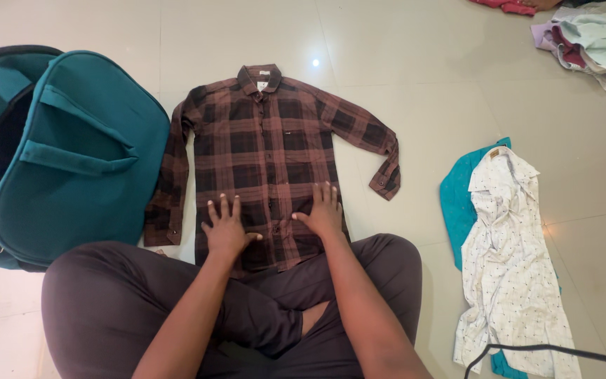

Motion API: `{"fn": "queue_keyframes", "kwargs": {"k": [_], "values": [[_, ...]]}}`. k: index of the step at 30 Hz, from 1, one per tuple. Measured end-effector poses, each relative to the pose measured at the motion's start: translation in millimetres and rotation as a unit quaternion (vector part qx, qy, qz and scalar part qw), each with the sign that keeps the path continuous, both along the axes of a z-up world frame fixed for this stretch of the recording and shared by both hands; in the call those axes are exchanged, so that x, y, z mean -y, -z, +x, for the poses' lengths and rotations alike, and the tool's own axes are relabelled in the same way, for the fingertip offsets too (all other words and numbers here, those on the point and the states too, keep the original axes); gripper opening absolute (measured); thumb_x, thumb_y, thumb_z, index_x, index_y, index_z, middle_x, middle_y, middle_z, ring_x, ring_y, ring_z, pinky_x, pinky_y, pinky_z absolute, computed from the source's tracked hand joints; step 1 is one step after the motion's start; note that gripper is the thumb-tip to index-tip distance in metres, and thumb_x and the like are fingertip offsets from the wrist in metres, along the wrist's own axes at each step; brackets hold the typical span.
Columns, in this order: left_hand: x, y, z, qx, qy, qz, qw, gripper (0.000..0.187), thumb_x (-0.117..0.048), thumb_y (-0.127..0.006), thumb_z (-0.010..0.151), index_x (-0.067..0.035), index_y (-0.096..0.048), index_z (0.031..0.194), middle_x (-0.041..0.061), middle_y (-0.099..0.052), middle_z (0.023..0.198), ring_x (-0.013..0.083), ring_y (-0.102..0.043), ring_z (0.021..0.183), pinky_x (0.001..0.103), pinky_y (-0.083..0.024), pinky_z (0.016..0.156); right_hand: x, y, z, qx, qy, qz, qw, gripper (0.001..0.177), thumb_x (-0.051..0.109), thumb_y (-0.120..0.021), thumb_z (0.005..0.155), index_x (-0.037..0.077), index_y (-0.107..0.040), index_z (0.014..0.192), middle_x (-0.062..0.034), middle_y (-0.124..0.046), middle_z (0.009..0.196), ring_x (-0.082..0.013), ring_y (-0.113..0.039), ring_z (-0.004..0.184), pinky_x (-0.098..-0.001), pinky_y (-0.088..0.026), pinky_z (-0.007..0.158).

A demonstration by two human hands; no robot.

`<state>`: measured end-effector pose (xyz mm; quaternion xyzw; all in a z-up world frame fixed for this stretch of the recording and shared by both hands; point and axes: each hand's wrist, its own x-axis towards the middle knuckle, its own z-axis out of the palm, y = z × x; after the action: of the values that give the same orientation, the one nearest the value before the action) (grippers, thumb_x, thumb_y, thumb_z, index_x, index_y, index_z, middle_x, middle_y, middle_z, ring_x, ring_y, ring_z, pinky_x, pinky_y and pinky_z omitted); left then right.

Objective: The person lays a plaid shirt flat on the floor and proceeds to button it from the bottom to the top. They smooth the fabric and align the placket before fastening each button.

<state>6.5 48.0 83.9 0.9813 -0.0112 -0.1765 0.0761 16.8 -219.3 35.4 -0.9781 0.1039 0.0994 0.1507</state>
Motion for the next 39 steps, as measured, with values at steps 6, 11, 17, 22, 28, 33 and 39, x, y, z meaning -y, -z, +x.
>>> {"fn": "queue_keyframes", "kwargs": {"k": [6, 11, 17, 22, 28, 33, 39], "values": [[6, -18, 11, -0.171, -0.028, 0.027, 0.984, 0.149, -0.072, -0.088, 0.062, -0.033, 0.013, 0.165, 0.006, 0.025, 0.172, 0.0481, 0.018, 0.155, 0.075, -0.02, 0.116, -5, -43, -6, -0.158, 0.069, -0.002, 0.985, 0.135, 0.071, -0.082, 0.069, 0.017, -0.005, 0.166, -0.0145, 0.004, 0.174, -0.0324, 0.002, 0.16, -0.0619, -0.025, 0.12], [3, -21, 7, -0.134, -0.034, 0.007, 0.99, 0.149, -0.074, -0.087, 0.06, -0.035, 0.011, 0.165, 0.006, 0.021, 0.172, 0.0444, 0.017, 0.157, 0.074, -0.017, 0.118, -5, -17, -6, -0.02, 0.012, -0.023, 0.999, 0.126, 0.07, -0.081, 0.072, 0.015, -0.013, 0.163, -0.0118, -0.003, 0.173, -0.0324, 0.0, 0.16, -0.0632, -0.02, 0.122], [7, -18, 13, -0.128, -0.017, 0.021, 0.991, 0.148, -0.08, -0.084, 0.06, -0.033, 0.01, 0.165, 0.008, 0.022, 0.172, 0.0443, 0.017, 0.156, 0.078, -0.013, 0.116, -12, -14, 8, -0.067, -0.015, 0.012, 0.998, 0.127, 0.07, -0.081, 0.07, 0.023, -0.011, 0.165, -0.011, 0.001, 0.173, -0.035, 0.004, 0.16, -0.0662, -0.017, 0.122], [12, -20, 11, -0.165, -0.015, 0.034, 0.986, 0.153, -0.079, -0.085, 0.058, -0.033, 0.015, 0.164, 0.009, 0.027, 0.171, 0.0459, 0.02, 0.155, 0.079, -0.014, 0.113, -15, -30, 4, -0.138, 0.0, 0.013, 0.99, 0.133, 0.072, -0.082, 0.067, 0.026, -0.006, 0.166, -0.0103, 0.007, 0.174, -0.0358, 0.006, 0.159, -0.0704, -0.017, 0.12], [13, -29, 13, -0.15, -0.008, 0.049, 0.987, 0.148, -0.081, -0.082, 0.063, -0.03, 0.012, 0.165, 0.011, 0.02, 0.172, 0.043, 0.014, 0.157, 0.075, -0.015, 0.117, -12, -36, 5, -0.12, -0.009, -0.001, 0.993, 0.122, 0.071, -0.078, 0.074, 0.022, -0.013, 0.165, -0.0113, 0.001, 0.173, -0.033, 0.002, 0.159, -0.0686, -0.018, 0.121], [0, -49, 23, 0.02, 0.029, -0.02, 0.999, 0.12, -0.059, -0.085, 0.072, -0.023, -0.014, 0.162, 0.011, -0.004, 0.171, 0.0374, -0.006, 0.156, 0.068, -0.024, 0.116, 6, -64, 16, -0.011, -0.056, -0.036, 0.998, 0.076, 0.06, -0.074, 0.084, 0.014, -0.052, 0.14, -0.0145, -0.032, 0.159, -0.035, -0.029, 0.147, -0.0619, -0.033, 0.112], [-16, -50, 53, 0.071, 0.033, -0.141, 0.987, 0.044, -0.03, -0.079, 0.085, -0.011, -0.065, 0.123, 0.012, -0.062, 0.133, 0.0357, -0.057, 0.127, 0.051, -0.048, 0.103, 16, -59, 24, 0.112, -0.083, 0.076, 0.987, 0.043, 0.038, -0.078, 0.084, 0.008, -0.069, 0.113, -0.0122, -0.066, 0.118, -0.034, -0.061, 0.113, -0.0476, -0.051, 0.092]]}}
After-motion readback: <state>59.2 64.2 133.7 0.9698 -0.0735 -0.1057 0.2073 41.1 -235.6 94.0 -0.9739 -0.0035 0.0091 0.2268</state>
